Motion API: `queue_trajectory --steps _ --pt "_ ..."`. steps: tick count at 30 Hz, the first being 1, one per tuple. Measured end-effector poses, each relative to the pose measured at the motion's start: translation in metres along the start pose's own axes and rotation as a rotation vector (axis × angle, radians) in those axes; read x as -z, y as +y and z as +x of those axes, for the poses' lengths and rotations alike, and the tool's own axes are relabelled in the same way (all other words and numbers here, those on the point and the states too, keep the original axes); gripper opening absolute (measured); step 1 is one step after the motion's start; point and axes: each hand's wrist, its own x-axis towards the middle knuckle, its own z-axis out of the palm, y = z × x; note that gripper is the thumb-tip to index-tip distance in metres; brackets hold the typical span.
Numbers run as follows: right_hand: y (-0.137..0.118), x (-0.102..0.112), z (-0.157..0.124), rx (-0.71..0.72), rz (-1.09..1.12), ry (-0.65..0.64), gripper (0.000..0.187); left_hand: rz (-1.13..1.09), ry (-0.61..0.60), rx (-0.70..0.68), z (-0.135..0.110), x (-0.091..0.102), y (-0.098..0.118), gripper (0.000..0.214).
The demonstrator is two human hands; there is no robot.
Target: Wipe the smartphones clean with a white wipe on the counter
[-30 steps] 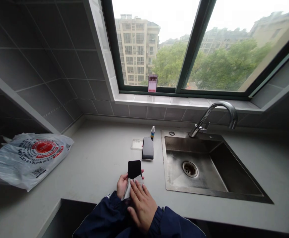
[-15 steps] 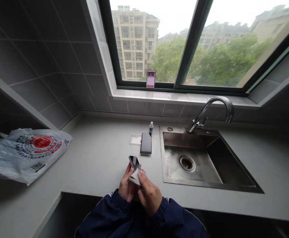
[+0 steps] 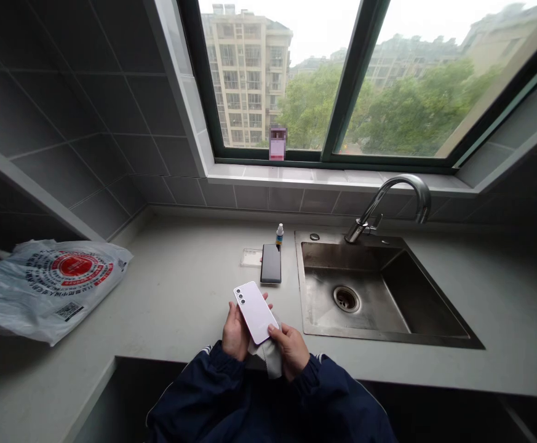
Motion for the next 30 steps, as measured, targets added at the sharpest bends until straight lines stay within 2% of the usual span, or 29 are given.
queue_trajectory --steps 4,8,12,14,16,17,19,21,22,24,27,30 --pt "0.004 0.002 -0.006 -0.048 -0.031 -0.049 0.059 0.032 0.010 0.115 0.003 0.010 -0.004 0.072" --pt "-0.006 0.017 -0.007 -0.023 -0.118 -0.059 0.060 0.013 0.072 0.088 0.008 0.023 0.000 0.070" --pt "-0.035 0.035 0.003 0.141 -0.224 0.101 0.055 -0.017 0.084 0.035 0.010 0.028 0.006 0.059" --pt "-0.048 0.035 0.008 0.236 -0.287 0.195 0.051 0.002 0.023 0.076 0.010 0.029 0.006 0.060" --pt "-0.054 0.027 0.012 0.337 -0.397 0.217 0.045 0.024 -0.066 0.169 0.012 0.033 0.003 0.066" --pt "-0.054 0.020 0.013 0.466 -0.589 0.165 0.043 0.019 -0.100 0.197 0.014 0.035 0.000 0.068" --pt "-0.046 0.003 0.014 0.677 -0.976 -0.045 0.046 -0.035 -0.127 0.197 0.018 0.042 -0.006 0.063" --pt "-0.035 -0.012 0.012 0.720 -1.292 -0.240 0.057 -0.116 -0.143 0.113 0.023 0.050 -0.013 0.060" --pt "-0.030 -0.018 0.011 0.714 -1.400 -0.278 0.066 -0.132 -0.166 0.145 0.025 0.053 -0.017 0.060" --pt "-0.026 -0.027 0.011 0.710 -1.522 -0.319 0.074 -0.135 -0.159 0.134 0.028 0.058 -0.022 0.059" --pt "-0.036 -0.029 0.019 0.748 -1.558 -0.363 0.075 -0.092 -0.060 0.064 0.028 0.056 -0.024 0.049" --pt "-0.051 -0.024 0.030 0.721 -1.592 -0.319 0.072 -0.024 0.041 -0.073 0.026 0.047 -0.022 0.044"
